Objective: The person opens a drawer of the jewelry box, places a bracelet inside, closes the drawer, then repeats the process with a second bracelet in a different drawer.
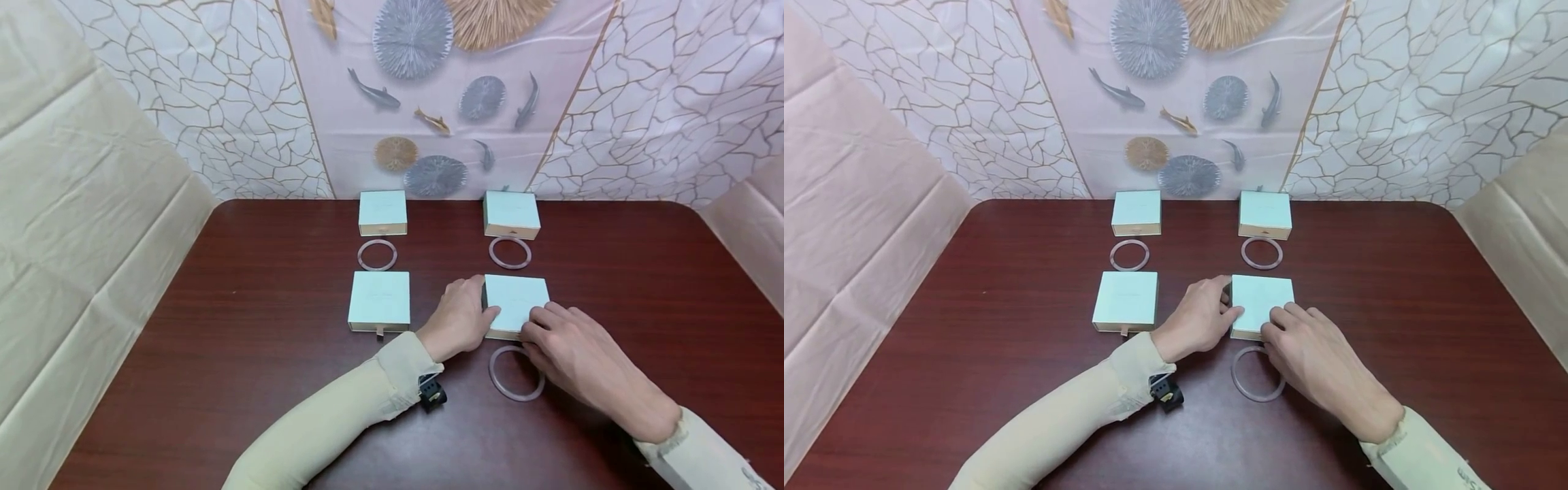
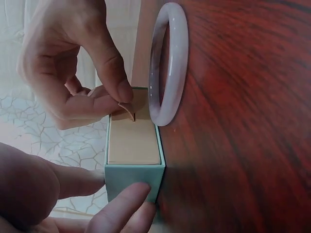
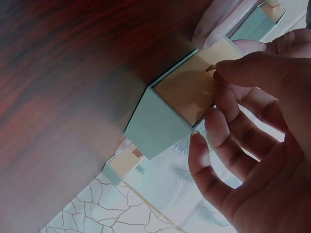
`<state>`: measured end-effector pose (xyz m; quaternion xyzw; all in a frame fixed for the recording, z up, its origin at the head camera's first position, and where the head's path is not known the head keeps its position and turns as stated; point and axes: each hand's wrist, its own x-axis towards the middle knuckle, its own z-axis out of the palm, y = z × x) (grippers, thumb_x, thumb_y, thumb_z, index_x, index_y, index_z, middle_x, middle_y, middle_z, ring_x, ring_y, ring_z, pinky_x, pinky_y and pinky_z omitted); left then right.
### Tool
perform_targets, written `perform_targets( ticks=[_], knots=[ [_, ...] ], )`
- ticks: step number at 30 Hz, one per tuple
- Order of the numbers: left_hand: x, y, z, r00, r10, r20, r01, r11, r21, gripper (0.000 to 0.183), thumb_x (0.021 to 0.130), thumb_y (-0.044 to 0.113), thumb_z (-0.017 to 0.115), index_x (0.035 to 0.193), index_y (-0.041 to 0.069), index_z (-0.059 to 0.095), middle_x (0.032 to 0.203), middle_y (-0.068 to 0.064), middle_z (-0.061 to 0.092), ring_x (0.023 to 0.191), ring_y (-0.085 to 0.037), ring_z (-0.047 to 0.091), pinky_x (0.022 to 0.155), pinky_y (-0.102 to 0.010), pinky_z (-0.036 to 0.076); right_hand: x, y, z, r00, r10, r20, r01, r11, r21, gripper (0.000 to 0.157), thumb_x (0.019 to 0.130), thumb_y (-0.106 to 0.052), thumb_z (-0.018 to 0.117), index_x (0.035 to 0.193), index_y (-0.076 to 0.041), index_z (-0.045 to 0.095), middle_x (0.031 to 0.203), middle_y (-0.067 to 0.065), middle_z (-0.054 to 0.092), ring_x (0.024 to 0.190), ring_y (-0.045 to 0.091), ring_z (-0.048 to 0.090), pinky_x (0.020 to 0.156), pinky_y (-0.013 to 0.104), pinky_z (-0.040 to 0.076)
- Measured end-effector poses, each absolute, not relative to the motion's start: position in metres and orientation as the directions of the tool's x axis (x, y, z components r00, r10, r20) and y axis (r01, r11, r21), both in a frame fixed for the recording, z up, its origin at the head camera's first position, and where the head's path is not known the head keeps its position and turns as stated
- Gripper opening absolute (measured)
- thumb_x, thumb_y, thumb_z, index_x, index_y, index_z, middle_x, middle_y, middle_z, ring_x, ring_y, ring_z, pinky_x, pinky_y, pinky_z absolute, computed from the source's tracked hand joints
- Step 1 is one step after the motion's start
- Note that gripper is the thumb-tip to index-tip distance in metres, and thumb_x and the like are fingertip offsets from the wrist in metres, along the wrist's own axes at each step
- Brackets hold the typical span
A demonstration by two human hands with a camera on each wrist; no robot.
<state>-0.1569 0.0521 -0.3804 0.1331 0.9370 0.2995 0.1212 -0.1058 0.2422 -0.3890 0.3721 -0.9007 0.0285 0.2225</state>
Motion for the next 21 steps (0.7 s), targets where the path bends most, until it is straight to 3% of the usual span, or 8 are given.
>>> perform_targets(
  ticks=[15,21],
  knots=[
    [-0.1621,0.0442,-0.3822,-0.914,0.379,-0.143,0.205,0.737,0.644,0.059,0.105,0.025,0.058,0.159,0.013,0.037,0.151,-0.007,0.055,0.144,-0.022,0.047,0.112,-0.029,0.044,-0.1099,0.2385,-0.3914,-0.621,-0.660,0.423,-0.697,0.712,0.087,0.029,0.069,-0.002,0.077,0.070,-0.019,0.054,0.071,-0.008,0.045,0.070,0.014,0.048,0.062,0.029,0.038],
    [-0.1621,0.0439,-0.3828,-0.911,0.386,-0.144,0.208,0.732,0.649,0.058,0.106,0.025,0.057,0.159,0.013,0.037,0.149,-0.007,0.057,0.141,-0.021,0.050,0.105,-0.025,0.047,-0.1088,0.2378,-0.3919,-0.627,-0.657,0.418,-0.694,0.715,0.084,0.029,0.069,-0.001,0.077,0.070,-0.019,0.054,0.070,-0.008,0.045,0.069,0.013,0.046,0.062,0.028,0.037]
  ],
)
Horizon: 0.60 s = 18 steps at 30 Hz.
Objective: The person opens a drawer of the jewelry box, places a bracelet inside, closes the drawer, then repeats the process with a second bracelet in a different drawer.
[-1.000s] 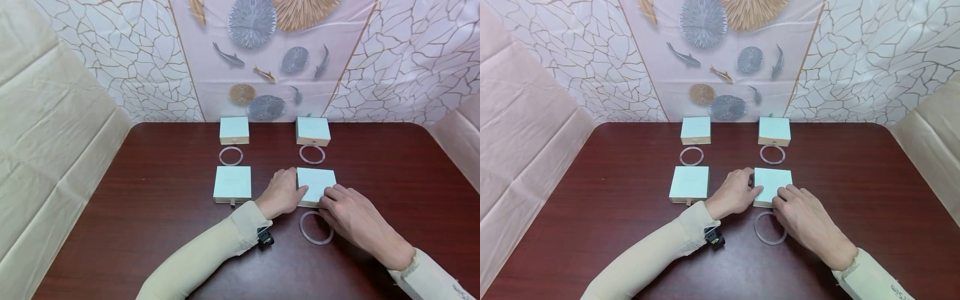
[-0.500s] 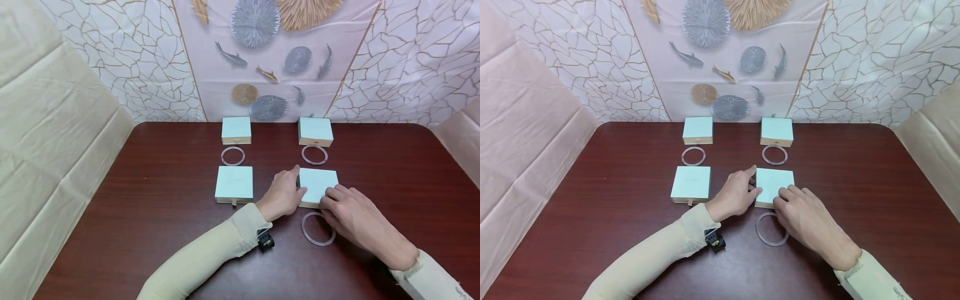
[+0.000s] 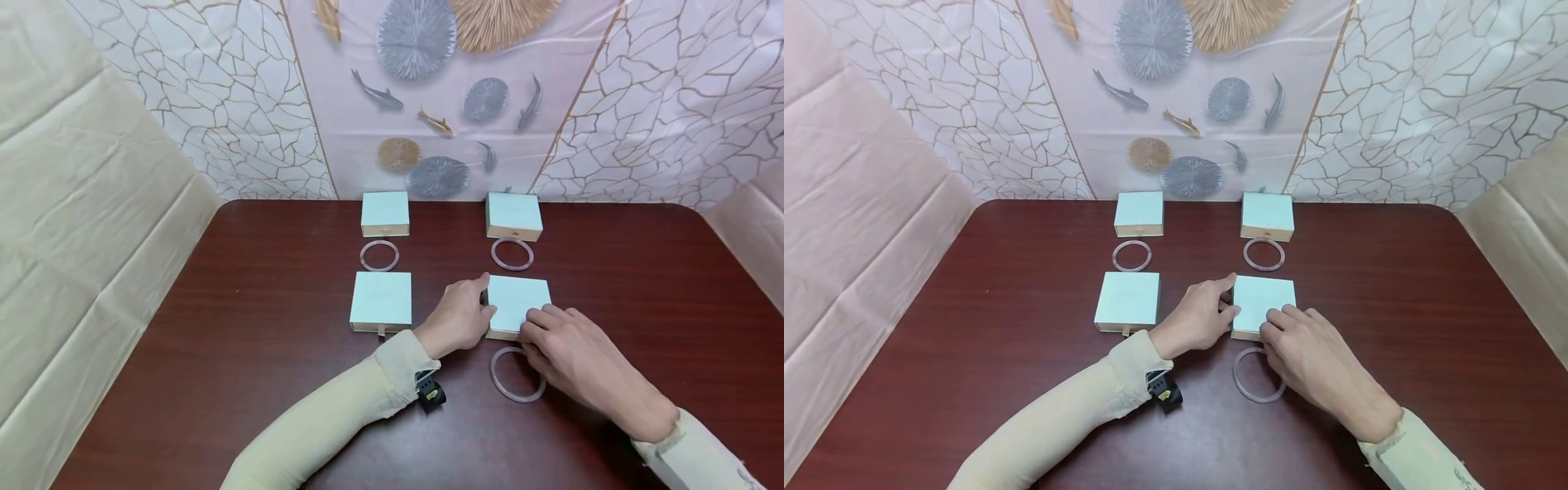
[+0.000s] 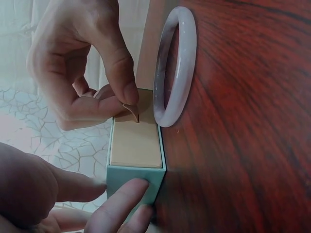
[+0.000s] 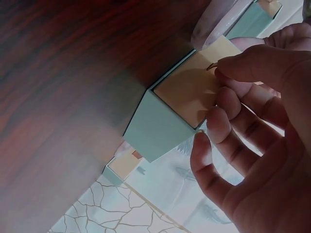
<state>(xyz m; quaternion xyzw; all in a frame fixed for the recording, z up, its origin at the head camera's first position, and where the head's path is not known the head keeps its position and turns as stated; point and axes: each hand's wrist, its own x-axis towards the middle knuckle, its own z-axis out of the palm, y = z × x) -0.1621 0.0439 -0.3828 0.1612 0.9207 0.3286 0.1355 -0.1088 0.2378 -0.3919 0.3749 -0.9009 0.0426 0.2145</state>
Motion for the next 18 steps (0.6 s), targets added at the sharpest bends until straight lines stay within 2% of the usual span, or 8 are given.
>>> perform_targets(
  ticks=[3,5,8,9,10,12,15,18],
  knots=[
    [-0.1630,0.0459,-0.3811,-0.911,0.391,-0.133,0.214,0.722,0.658,0.059,0.105,0.023,0.058,0.160,0.013,0.036,0.148,-0.007,0.058,0.140,-0.020,0.051,0.104,-0.024,0.047,-0.1083,0.2405,-0.3896,-0.632,-0.656,0.413,-0.690,0.719,0.086,0.028,0.069,-0.002,0.076,0.071,-0.019,0.054,0.070,-0.009,0.045,0.069,0.013,0.046,0.062,0.029,0.038],
    [-0.1632,0.0446,-0.3824,-0.909,0.396,-0.132,0.212,0.711,0.670,0.061,0.105,0.022,0.059,0.161,0.015,0.034,0.128,-0.011,0.070,0.127,-0.021,0.060,0.097,-0.023,0.049,-0.1080,0.2402,-0.3906,-0.632,-0.657,0.410,-0.692,0.717,0.083,0.028,0.070,-0.002,0.076,0.071,-0.019,0.054,0.071,-0.009,0.045,0.069,0.013,0.046,0.063,0.029,0.038],
    [-0.1643,0.0434,-0.3832,-0.908,0.403,-0.113,0.229,0.704,0.673,0.060,0.104,0.020,0.059,0.160,0.018,0.037,0.105,-0.011,0.073,0.116,-0.018,0.064,0.089,-0.020,0.047,-0.1080,0.2399,-0.3909,-0.634,-0.656,0.410,-0.690,0.719,0.084,0.028,0.070,-0.002,0.075,0.072,-0.019,0.054,0.071,-0.009,0.045,0.069,0.012,0.045,0.063,0.029,0.038],
    [-0.1647,0.0432,-0.3833,-0.908,0.406,-0.106,0.235,0.702,0.673,0.059,0.104,0.020,0.059,0.159,0.018,0.039,0.104,-0.010,0.073,0.114,-0.018,0.064,0.087,-0.020,0.045,-0.1082,0.2396,-0.3909,-0.633,-0.656,0.410,-0.690,0.719,0.084,0.028,0.070,-0.002,0.075,0.072,-0.019,0.054,0.071,-0.009,0.045,0.069,0.012,0.045,0.063,0.029,0.037],
    [-0.1650,0.0430,-0.3834,-0.907,0.409,-0.102,0.241,0.701,0.671,0.057,0.104,0.020,0.059,0.158,0.018,0.040,0.105,-0.010,0.074,0.112,-0.017,0.064,0.085,-0.020,0.044,-0.1083,0.2395,-0.3908,-0.633,-0.657,0.410,-0.690,0.719,0.085,0.027,0.070,-0.002,0.075,0.072,-0.019,0.054,0.071,-0.009,0.045,0.069,0.012,0.044,0.063,0.029,0.037],
    [-0.1651,0.0430,-0.3831,-0.908,0.410,-0.089,0.254,0.706,0.662,0.053,0.104,0.020,0.059,0.156,0.018,0.045,0.128,-0.005,0.071,0.122,-0.013,0.060,0.087,-0.018,0.043,-0.1086,0.2394,-0.3906,-0.633,-0.658,0.409,-0.690,0.718,0.087,0.027,0.070,-0.002,0.075,0.072,-0.019,0.054,0.070,-0.009,0.045,0.069,0.012,0.044,0.063,0.029,0.037],
    [-0.1649,0.0426,-0.3827,-0.908,0.411,-0.087,0.255,0.704,0.663,0.052,0.104,0.020,0.059,0.155,0.018,0.046,0.149,-0.001,0.058,0.131,-0.012,0.056,0.090,-0.017,0.043,-0.1087,0.2394,-0.3904,-0.629,-0.661,0.409,-0.694,0.715,0.088,0.027,0.070,-0.002,0.075,0.072,-0.019,0.054,0.070,-0.009,0.046,0.069,0.012,0.045,0.062,0.028,0.037],
    [-0.1644,0.0420,-0.3830,-0.906,0.414,-0.085,0.254,0.694,0.673,0.052,0.104,0.019,0.059,0.154,0.017,0.046,0.150,-0.001,0.058,0.124,-0.013,0.059,0.089,-0.018,0.043,-0.1089,0.2400,-0.3901,-0.627,-0.664,0.407,-0.697,0.711,0.087,0.027,0.070,-0.002,0.075,0.072,-0.019,0.055,0.071,-0.009,0.046,0.069,0.012,0.045,0.062,0.028,0.037]
  ],
)
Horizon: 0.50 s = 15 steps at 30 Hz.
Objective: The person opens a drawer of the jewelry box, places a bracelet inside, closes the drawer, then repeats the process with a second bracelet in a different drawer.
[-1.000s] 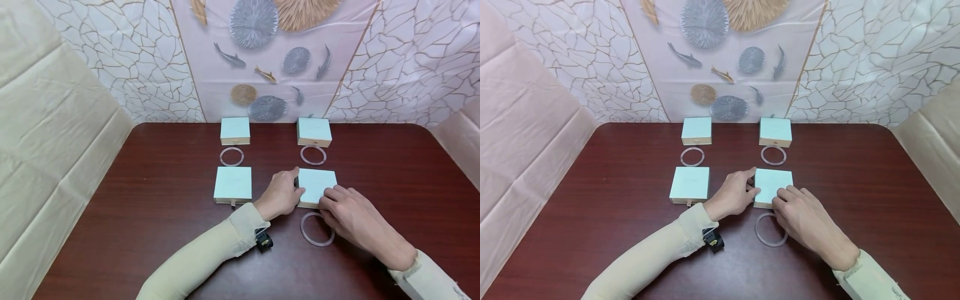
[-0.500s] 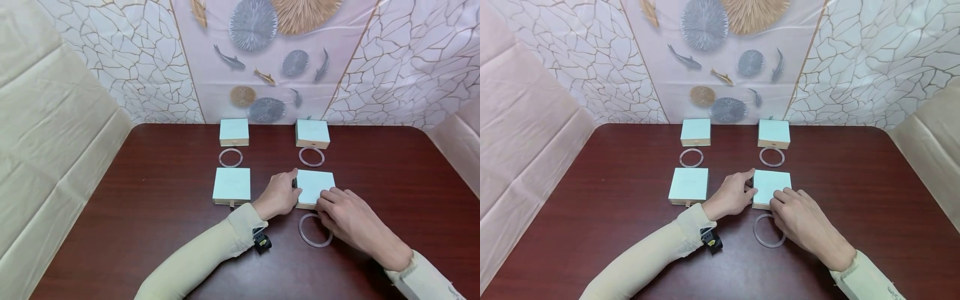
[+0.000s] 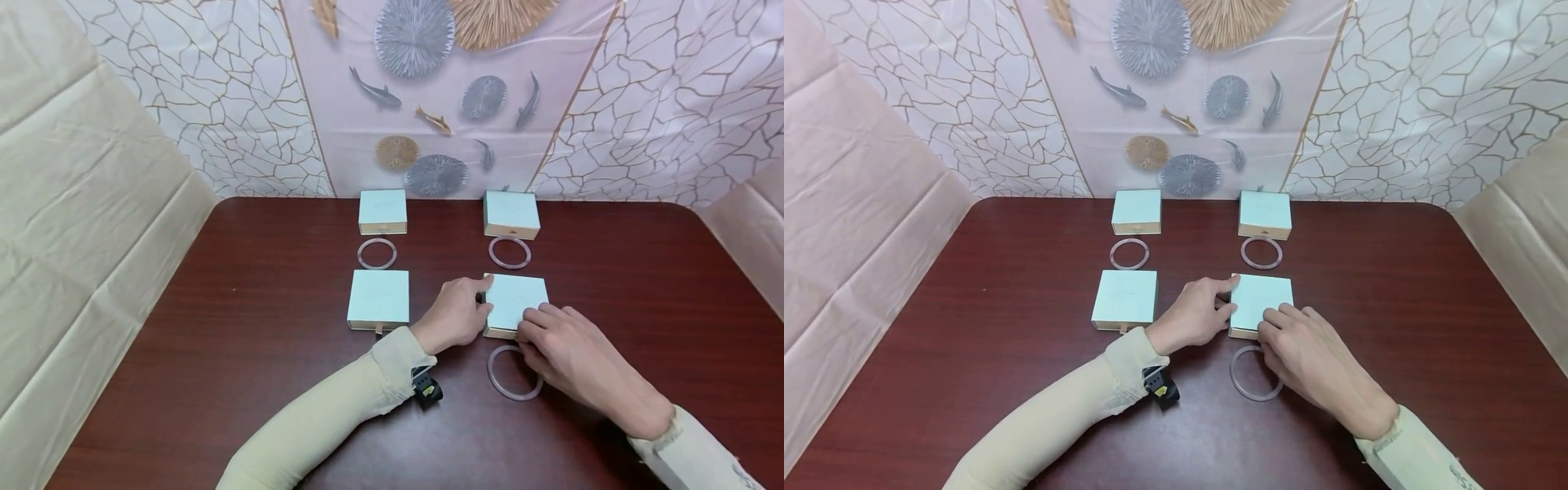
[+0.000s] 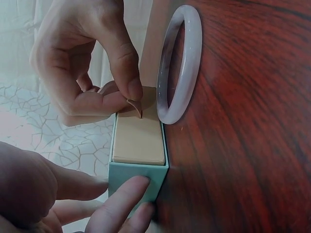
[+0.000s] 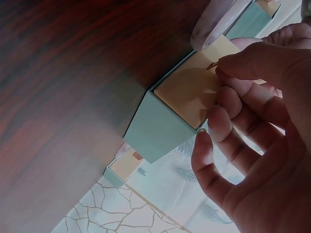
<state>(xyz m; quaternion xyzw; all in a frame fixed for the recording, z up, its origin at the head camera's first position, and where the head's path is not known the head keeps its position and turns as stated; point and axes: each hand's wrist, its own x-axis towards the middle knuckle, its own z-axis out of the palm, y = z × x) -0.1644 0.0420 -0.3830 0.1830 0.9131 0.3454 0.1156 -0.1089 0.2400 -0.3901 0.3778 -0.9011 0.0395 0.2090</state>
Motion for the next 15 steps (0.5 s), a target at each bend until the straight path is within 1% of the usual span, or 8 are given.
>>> perform_targets(
  ticks=[6,7,9,11,12,13,14,15],
  knots=[
    [-0.1646,0.0413,-0.3831,-0.906,0.416,-0.080,0.255,0.687,0.681,0.052,0.104,0.019,0.059,0.154,0.016,0.047,0.148,-0.002,0.059,0.121,-0.012,0.059,0.089,-0.018,0.043,-0.1101,0.2409,-0.3903,-0.630,-0.665,0.401,-0.700,0.710,0.079,0.027,0.068,-0.001,0.075,0.072,-0.019,0.055,0.071,-0.009,0.047,0.069,0.012,0.046,0.062,0.028,0.036],
    [-0.1644,0.0411,-0.3830,-0.905,0.419,-0.081,0.256,0.686,0.681,0.052,0.104,0.019,0.059,0.154,0.015,0.046,0.140,-0.003,0.065,0.118,-0.012,0.061,0.088,-0.018,0.043,-0.1102,0.2409,-0.3905,-0.629,-0.666,0.401,-0.700,0.710,0.079,0.027,0.068,-0.001,0.075,0.072,-0.019,0.055,0.071,-0.009,0.047,0.069,0.012,0.046,0.062,0.028,0.036],
    [-0.1646,0.0407,-0.3828,-0.901,0.426,-0.084,0.259,0.682,0.684,0.052,0.104,0.019,0.059,0.155,0.014,0.045,0.114,-0.004,0.075,0.103,-0.013,0.062,0.086,-0.019,0.044,-0.1102,0.2408,-0.3907,-0.627,-0.667,0.403,-0.701,0.708,0.081,0.027,0.068,-0.001,0.075,0.072,-0.019,0.055,0.071,-0.009,0.047,0.069,0.013,0.046,0.062,0.028,0.036],
    [-0.1648,0.0403,-0.3825,-0.898,0.431,-0.087,0.258,0.677,0.690,0.053,0.104,0.018,0.059,0.155,0.013,0.045,0.088,-0.003,0.071,0.088,-0.013,0.059,0.083,-0.019,0.043,-0.1102,0.2405,-0.3905,-0.625,-0.668,0.405,-0.702,0.707,0.083,0.027,0.068,-0.001,0.075,0.072,-0.019,0.055,0.070,-0.009,0.047,0.069,0.013,0.046,0.061,0.028,0.036],
    [-0.1652,0.0404,-0.3827,-0.898,0.431,-0.089,0.256,0.676,0.691,0.053,0.104,0.018,0.059,0.155,0.013,0.044,0.080,-0.003,0.066,0.084,-0.014,0.057,0.082,-0.019,0.043,-0.1103,0.2403,-0.3905,-0.622,-0.668,0.408,-0.703,0.706,0.083,0.027,0.068,-0.001,0.074,0.072,-0.019,0.055,0.070,-0.010,0.047,0.069,0.013,0.046,0.061,0.028,0.036],
    [-0.1654,0.0405,-0.3826,-0.897,0.432,-0.093,0.253,0.675,0.693,0.053,0.104,0.018,0.059,0.155,0.013,0.044,0.076,-0.003,0.063,0.080,-0.015,0.055,0.082,-0.020,0.043,-0.1103,0.2403,-0.3903,-0.621,-0.669,0.409,-0.704,0.705,0.084,0.026,0.068,-0.001,0.074,0.072,-0.019,0.055,0.070,-0.010,0.047,0.069,0.013,0.046,0.061,0.028,0.036],
    [-0.1656,0.0406,-0.3827,-0.898,0.430,-0.096,0.251,0.677,0.692,0.053,0.104,0.019,0.059,0.155,0.014,0.044,0.078,-0.003,0.064,0.083,-0.014,0.056,0.082,-0.020,0.043,-0.1103,0.2402,-0.3903,-0.621,-0.669,0.409,-0.704,0.705,0.085,0.026,0.069,-0.001,0.074,0.072,-0.019,0.056,0.070,-0.010,0.047,0.068,0.013,0.045,0.061,0.028,0.036],
    [-0.1657,0.0407,-0.3827,-0.900,0.426,-0.096,0.249,0.682,0.688,0.053,0.104,0.019,0.059,0.155,0.014,0.044,0.086,-0.003,0.067,0.088,-0.014,0.057,0.083,-0.019,0.043,-0.1102,0.2401,-0.3903,-0.621,-0.669,0.409,-0.704,0.705,0.085,0.026,0.069,-0.001,0.074,0.072,-0.019,0.056,0.070,-0.009,0.047,0.068,0.013,0.045,0.061,0.028,0.036]
  ],
)
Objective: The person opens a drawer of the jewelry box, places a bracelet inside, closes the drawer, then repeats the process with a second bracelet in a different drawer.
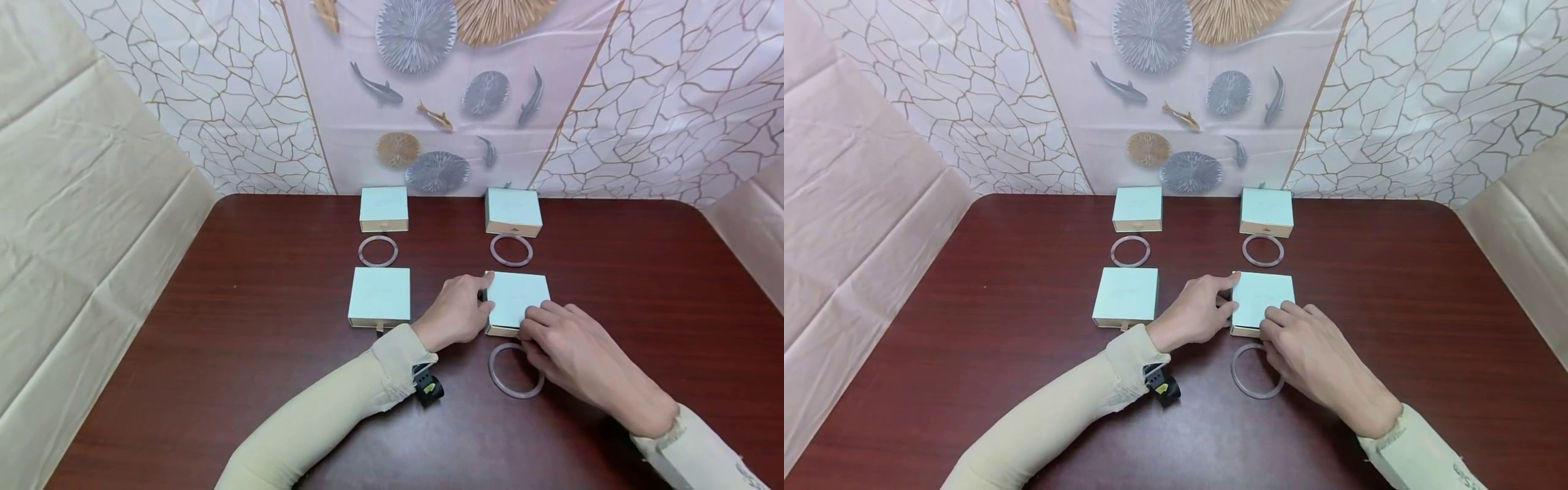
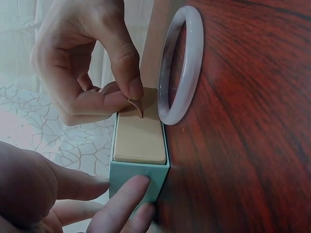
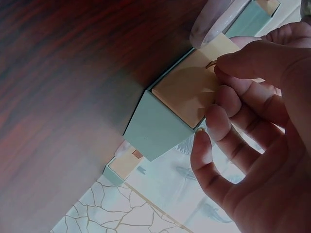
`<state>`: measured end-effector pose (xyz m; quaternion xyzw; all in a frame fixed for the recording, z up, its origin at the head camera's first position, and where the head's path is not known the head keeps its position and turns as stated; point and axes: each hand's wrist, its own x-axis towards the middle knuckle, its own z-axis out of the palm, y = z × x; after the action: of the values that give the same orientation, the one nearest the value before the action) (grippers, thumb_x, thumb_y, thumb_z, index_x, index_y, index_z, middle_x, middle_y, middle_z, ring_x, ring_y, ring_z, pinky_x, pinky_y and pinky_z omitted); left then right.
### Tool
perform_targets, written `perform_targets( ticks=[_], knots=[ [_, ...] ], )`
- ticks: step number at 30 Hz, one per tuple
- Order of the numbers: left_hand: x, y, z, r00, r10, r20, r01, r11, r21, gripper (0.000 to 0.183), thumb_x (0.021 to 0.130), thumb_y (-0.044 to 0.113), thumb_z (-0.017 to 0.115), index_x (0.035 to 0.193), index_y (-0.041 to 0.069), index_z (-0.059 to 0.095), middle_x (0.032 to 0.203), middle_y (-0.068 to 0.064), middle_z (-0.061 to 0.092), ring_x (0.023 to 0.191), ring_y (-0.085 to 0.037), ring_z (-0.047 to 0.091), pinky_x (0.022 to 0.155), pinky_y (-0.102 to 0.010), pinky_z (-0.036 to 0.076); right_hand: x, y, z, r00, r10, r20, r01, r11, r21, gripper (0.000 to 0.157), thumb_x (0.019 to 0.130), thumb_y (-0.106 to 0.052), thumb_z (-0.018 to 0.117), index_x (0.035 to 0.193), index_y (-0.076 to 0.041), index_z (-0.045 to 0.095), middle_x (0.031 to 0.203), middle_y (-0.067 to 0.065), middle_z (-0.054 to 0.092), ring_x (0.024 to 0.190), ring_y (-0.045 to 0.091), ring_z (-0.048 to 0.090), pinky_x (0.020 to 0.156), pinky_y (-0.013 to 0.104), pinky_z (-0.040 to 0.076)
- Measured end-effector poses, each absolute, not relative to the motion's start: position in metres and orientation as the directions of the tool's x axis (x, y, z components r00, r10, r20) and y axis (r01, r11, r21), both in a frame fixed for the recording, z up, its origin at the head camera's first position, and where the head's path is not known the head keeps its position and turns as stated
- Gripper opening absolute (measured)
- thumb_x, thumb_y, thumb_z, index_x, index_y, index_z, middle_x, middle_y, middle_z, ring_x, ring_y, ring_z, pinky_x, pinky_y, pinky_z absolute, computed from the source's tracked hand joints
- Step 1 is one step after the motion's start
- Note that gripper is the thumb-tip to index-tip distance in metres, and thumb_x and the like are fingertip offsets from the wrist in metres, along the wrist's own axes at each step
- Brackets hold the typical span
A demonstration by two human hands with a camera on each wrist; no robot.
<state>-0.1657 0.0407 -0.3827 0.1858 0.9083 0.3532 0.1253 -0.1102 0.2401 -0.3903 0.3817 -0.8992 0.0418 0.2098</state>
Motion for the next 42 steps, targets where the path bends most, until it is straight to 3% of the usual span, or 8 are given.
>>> perform_targets(
  ticks=[3,6,17,28,32,36,39,42],
  knots=[
    [-0.1657,0.0416,-0.3826,-0.901,0.423,-0.094,0.252,0.689,0.680,0.053,0.104,0.019,0.060,0.155,0.015,0.045,0.116,-0.006,0.072,0.098,-0.014,0.059,0.086,-0.019,0.043,-0.1099,0.2403,-0.3901,-0.623,-0.668,0.406,-0.702,0.707,0.085,0.025,0.069,-0.001,0.075,0.072,-0.019,0.057,0.070,-0.009,0.047,0.068,0.013,0.046,0.061,0.028,0.037],
    [-0.1653,0.0421,-0.3822,-0.902,0.422,-0.091,0.256,0.692,0.675,0.053,0.104,0.019,0.059,0.155,0.015,0.045,0.136,-0.006,0.067,0.105,-0.014,0.059,0.088,-0.018,0.043,-0.1095,0.2407,-0.3900,-0.628,-0.668,0.400,-0.699,0.710,0.087,0.025,0.070,-0.002,0.076,0.072,-0.019,0.058,0.071,-0.009,0.048,0.069,0.013,0.046,0.062,0.029,0.037],
    [-0.1649,0.0419,-0.3840,-0.904,0.422,-0.075,0.265,0.689,0.675,0.052,0.104,0.020,0.060,0.154,0.014,0.047,0.150,-0.003,0.057,0.118,-0.013,0.058,0.092,-0.019,0.044,-0.1090,0.2408,-0.3899,-0.624,-0.678,0.388,-0.706,0.702,0.090,0.024,0.070,-0.003,0.075,0.071,-0.019,0.057,0.070,-0.010,0.047,0.069,0.013,0.046,0.061,0.027,0.035],
    [-0.1644,0.0418,-0.3832,-0.899,0.434,-0.062,0.281,0.679,0.678,0.052,0.104,0.018,0.060,0.153,0.012,0.047,0.144,-0.005,0.062,0.090,-0.012,0.058,0.086,-0.018,0.043,-0.1071,0.2408,-0.3877,-0.639,-0.675,0.369,-0.701,0.709,0.083,0.026,0.070,-0.003,0.078,0.072,-0.020,0.059,0.071,-0.011,0.048,0.069,0.011,0.045,0.061,0.026,0.033],
    [-0.1649,0.0412,-0.3838,-0.894,0.444,-0.064,0.284,0.671,0.685,0.052,0.104,0.017,0.059,0.154,0.011,0.046,0.104,-0.006,0.073,0.074,-0.012,0.052,0.082,-0.018,0.043,-0.1064,0.2405,-0.3872,-0.639,-0.676,0.368,-0.703,0.707,0.077,0.026,0.070,-0.003,0.078,0.072,-0.020,0.059,0.071,-0.011,0.048,0.069,0.011,0.045,0.061,0.026,0.034],
    [-0.1644,0.0403,-0.3828,-0.888,0.456,-0.058,0.294,0.661,0.690,0.052,0.104,0.017,0.058,0.154,0.009,0.045,0.070,-0.002,0.060,0.069,-0.013,0.048,0.079,-0.019,0.042,-0.1064,0.2402,-0.3871,-0.640,-0.676,0.366,-0.703,0.707,0.078,0.026,0.070,-0.003,0.078,0.072,-0.021,0.059,0.071,-0.011,0.048,0.069,0.011,0.045,0.061,0.026,0.034],
    [-0.1641,0.0402,-0.3826,-0.889,0.455,-0.053,0.300,0.666,0.683,0.052,0.104,0.017,0.058,0.154,0.009,0.045,0.072,-0.003,0.061,0.075,-0.013,0.051,0.082,-0.019,0.042,-0.1066,0.2400,-0.3871,-0.637,-0.679,0.364,-0.706,0.704,0.079,0.027,0.070,-0.003,0.078,0.071,-0.021,0.059,0.071,-0.011,0.048,0.069,0.011,0.046,0.061,0.027,0.035],
    [-0.1640,0.0405,-0.3829,-0.893,0.448,-0.051,0.300,0.675,0.674,0.051,0.104,0.017,0.058,0.153,0.010,0.046,0.095,-0.007,0.070,0.088,-0.014,0.056,0.086,-0.019,0.042,-0.1066,0.2400,-0.3872,-0.633,-0.683,0.364,-0.710,0.700,0.079,0.027,0.069,-0.003,0.078,0.071,-0.021,0.059,0.071,-0.011,0.048,0.069,0.011,0.046,0.060,0.027,0.037]
  ],
)
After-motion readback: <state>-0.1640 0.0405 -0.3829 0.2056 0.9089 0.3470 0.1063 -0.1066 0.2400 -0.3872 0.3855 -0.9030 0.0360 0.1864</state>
